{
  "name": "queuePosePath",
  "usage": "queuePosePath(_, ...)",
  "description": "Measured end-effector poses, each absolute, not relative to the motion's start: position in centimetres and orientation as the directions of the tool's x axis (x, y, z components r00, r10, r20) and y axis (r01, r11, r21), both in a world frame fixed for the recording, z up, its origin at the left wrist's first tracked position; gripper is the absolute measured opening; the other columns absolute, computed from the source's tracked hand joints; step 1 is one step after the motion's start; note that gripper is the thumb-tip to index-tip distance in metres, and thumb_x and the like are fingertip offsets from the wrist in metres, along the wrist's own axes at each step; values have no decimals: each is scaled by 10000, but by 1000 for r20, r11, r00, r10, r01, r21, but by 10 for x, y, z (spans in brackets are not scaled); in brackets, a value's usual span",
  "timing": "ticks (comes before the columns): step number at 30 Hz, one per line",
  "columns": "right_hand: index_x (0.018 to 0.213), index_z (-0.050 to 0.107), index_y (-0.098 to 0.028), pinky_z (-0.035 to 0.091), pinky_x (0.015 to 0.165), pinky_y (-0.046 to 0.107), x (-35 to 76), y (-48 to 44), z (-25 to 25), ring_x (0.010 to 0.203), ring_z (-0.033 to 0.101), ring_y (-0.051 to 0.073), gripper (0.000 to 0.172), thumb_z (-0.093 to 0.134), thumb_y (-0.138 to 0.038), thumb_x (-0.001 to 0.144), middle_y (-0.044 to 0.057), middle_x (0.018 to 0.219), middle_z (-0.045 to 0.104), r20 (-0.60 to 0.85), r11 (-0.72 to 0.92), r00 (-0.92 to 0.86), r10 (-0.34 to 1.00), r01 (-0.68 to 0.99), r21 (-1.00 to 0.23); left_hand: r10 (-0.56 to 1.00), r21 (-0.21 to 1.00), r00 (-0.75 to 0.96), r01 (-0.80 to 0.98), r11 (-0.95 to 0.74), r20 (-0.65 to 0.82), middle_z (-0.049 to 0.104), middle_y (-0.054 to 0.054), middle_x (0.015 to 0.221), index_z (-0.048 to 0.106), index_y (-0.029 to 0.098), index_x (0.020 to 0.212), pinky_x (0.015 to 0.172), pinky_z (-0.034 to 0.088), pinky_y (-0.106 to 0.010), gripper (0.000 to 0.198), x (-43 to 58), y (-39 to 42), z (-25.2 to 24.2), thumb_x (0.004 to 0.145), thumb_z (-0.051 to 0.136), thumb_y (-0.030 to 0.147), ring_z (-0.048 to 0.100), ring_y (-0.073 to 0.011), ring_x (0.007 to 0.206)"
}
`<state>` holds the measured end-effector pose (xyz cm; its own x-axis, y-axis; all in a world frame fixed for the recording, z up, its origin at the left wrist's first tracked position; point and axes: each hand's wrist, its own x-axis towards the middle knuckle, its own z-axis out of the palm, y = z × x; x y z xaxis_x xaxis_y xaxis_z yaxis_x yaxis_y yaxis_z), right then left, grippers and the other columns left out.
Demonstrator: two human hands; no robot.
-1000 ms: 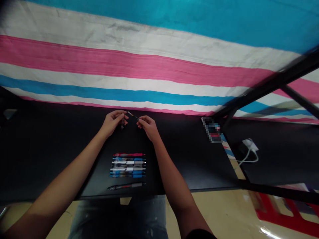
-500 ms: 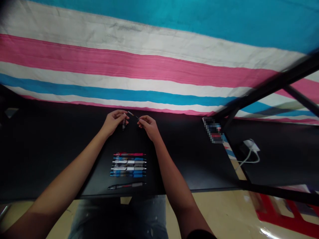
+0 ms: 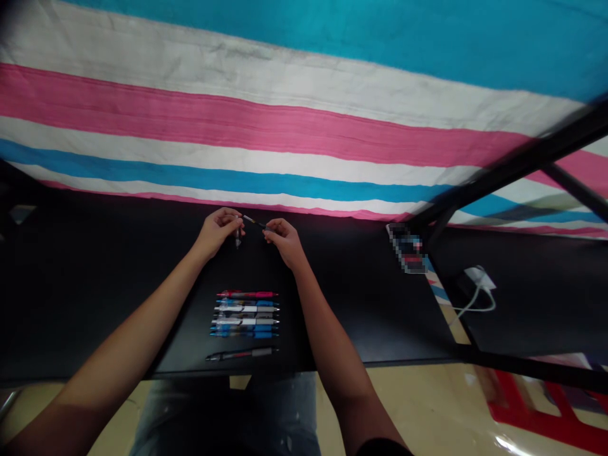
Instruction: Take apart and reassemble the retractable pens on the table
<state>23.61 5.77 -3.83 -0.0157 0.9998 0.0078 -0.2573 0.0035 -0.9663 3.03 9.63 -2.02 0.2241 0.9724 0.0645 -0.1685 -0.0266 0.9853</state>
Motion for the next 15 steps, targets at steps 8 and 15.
queuePosePath(8,890,659,-230,440,636,258,236,58,-39,691,570,119,264,831,-280,695,-35,764,624,2,-2,-16,1000,-263,-965,978,988,200,-152,-37,67,661,9,692,630,150,937,589,508,-251,358,30,96,-21,743,840,365,677,-144,604)
queuePosePath(15,886,665,-209,434,608,264,236,57,-33,646,569,120,229,798,-325,741,-5,751,669,-32,-40,-32,999,-291,-956,974,990,207,-123,-67,92,682,-18,741,659,140,960,598,488,-256,337,30,97,-21,780,805,385,656,-131,605)
